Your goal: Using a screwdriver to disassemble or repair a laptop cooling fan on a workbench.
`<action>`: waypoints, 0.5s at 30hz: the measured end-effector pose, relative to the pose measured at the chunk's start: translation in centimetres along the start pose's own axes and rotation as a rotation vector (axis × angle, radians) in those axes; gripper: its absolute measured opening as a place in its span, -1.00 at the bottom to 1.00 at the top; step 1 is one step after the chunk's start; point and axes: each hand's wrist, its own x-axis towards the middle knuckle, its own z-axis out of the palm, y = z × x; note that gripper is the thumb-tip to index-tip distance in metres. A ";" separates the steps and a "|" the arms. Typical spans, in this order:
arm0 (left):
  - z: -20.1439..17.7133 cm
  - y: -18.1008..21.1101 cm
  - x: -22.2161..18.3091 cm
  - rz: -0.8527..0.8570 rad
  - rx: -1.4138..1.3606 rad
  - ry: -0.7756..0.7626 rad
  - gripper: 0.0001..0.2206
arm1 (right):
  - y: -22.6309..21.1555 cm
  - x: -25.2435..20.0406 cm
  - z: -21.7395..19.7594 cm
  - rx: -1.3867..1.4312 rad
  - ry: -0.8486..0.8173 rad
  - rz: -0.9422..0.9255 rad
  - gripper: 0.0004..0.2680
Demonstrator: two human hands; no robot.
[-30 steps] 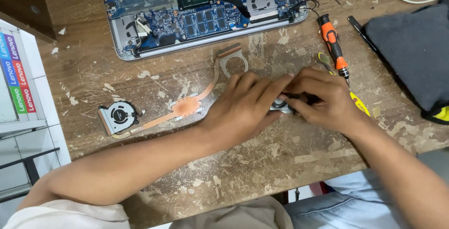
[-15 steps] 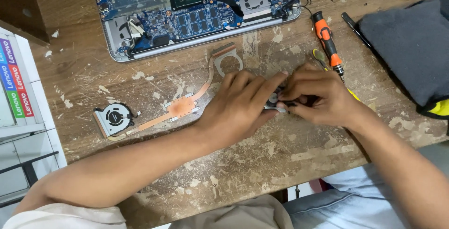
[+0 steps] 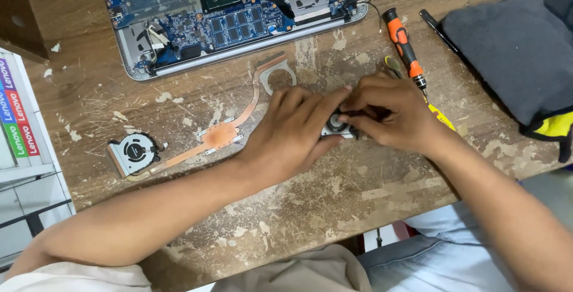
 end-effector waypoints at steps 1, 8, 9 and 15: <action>0.0 0.0 -0.1 0.002 -0.002 -0.001 -0.22 | 0.1 -0.1 -0.1 -0.001 0.002 0.003 -0.90; 0.2 -0.2 -0.1 -0.017 0.017 -0.040 -0.23 | 0.7 -0.3 -0.4 0.039 -0.080 -0.065 -0.92; 0.3 -0.2 -0.2 -0.015 0.010 -0.043 -0.25 | -0.1 0.0 -0.1 0.025 -0.006 -0.040 -0.91; 0.2 -0.1 0.0 -0.004 0.035 -0.003 -0.30 | 0.8 -0.6 0.0 0.096 0.160 -0.018 -0.89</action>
